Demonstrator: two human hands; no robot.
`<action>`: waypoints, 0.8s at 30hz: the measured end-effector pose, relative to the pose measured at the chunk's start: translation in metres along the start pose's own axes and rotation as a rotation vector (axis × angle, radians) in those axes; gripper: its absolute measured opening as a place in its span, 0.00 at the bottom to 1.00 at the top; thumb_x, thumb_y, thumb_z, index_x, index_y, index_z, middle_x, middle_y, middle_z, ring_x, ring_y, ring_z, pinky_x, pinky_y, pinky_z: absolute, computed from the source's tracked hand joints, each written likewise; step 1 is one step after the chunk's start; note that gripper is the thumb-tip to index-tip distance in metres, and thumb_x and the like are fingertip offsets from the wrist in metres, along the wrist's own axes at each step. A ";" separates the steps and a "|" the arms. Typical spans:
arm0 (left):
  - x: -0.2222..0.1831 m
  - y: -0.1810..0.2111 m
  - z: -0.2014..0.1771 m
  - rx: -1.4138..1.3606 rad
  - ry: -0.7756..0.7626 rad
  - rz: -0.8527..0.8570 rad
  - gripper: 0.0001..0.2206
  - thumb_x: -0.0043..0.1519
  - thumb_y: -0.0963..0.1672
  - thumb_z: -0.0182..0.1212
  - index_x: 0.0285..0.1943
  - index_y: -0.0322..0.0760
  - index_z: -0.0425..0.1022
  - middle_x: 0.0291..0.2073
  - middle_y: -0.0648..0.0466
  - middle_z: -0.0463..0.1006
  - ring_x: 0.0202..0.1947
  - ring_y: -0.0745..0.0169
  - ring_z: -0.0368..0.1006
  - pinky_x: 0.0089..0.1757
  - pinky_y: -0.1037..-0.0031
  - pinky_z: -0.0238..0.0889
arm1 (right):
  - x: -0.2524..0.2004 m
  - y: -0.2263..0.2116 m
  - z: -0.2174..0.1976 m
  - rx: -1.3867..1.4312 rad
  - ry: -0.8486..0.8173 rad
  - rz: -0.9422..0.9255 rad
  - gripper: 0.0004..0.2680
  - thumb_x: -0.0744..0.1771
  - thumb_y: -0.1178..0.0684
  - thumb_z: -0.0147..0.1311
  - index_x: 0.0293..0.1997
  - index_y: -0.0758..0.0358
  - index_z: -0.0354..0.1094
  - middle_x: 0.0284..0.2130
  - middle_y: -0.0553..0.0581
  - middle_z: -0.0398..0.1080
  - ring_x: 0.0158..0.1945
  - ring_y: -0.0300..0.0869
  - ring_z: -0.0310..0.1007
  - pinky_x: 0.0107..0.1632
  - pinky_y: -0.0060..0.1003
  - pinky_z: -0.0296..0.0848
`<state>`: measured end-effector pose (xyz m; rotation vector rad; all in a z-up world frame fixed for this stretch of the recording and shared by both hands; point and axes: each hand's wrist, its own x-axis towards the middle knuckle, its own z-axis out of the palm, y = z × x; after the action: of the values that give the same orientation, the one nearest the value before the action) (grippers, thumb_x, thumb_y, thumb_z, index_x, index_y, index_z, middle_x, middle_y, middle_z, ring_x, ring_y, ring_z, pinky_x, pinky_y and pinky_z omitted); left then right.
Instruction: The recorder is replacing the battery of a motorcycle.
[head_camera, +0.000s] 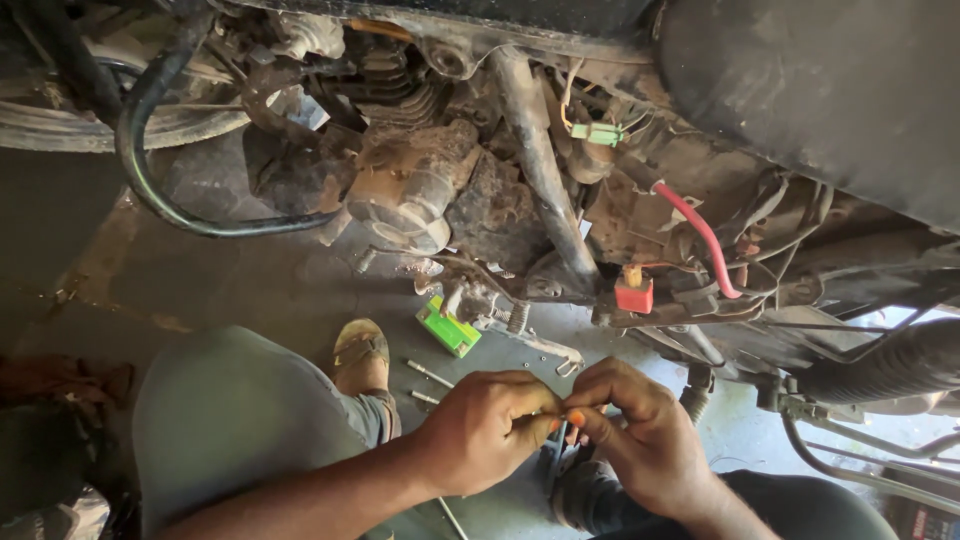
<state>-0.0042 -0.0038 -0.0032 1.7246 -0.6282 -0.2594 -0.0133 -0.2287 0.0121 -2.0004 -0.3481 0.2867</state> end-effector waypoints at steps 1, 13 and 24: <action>0.000 -0.001 0.001 0.032 0.016 -0.025 0.06 0.62 0.42 0.65 0.41 0.33 0.79 0.36 0.46 0.82 0.37 0.47 0.80 0.37 0.64 0.70 | 0.000 -0.001 0.000 -0.036 0.003 -0.030 0.03 0.65 0.56 0.62 0.37 0.63 0.75 0.33 0.54 0.75 0.36 0.40 0.77 0.40 0.35 0.75; 0.002 -0.001 0.003 0.033 0.072 -0.119 0.09 0.56 0.41 0.69 0.35 0.33 0.72 0.30 0.49 0.77 0.31 0.52 0.78 0.32 0.64 0.69 | -0.001 0.001 0.004 -0.067 0.032 -0.121 0.03 0.64 0.57 0.63 0.36 0.63 0.74 0.34 0.55 0.76 0.40 0.44 0.78 0.43 0.37 0.75; -0.036 -0.173 0.028 0.204 0.026 0.225 0.07 0.57 0.45 0.71 0.38 0.38 0.83 0.29 0.48 0.83 0.30 0.50 0.81 0.32 0.67 0.71 | 0.001 0.002 0.008 -0.054 0.011 -0.163 0.04 0.66 0.60 0.62 0.43 0.62 0.76 0.39 0.56 0.77 0.44 0.44 0.77 0.46 0.36 0.74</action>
<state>-0.0010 0.0147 -0.1809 1.8289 -0.8454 -0.0144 -0.0147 -0.2220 0.0071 -2.0115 -0.5134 0.1645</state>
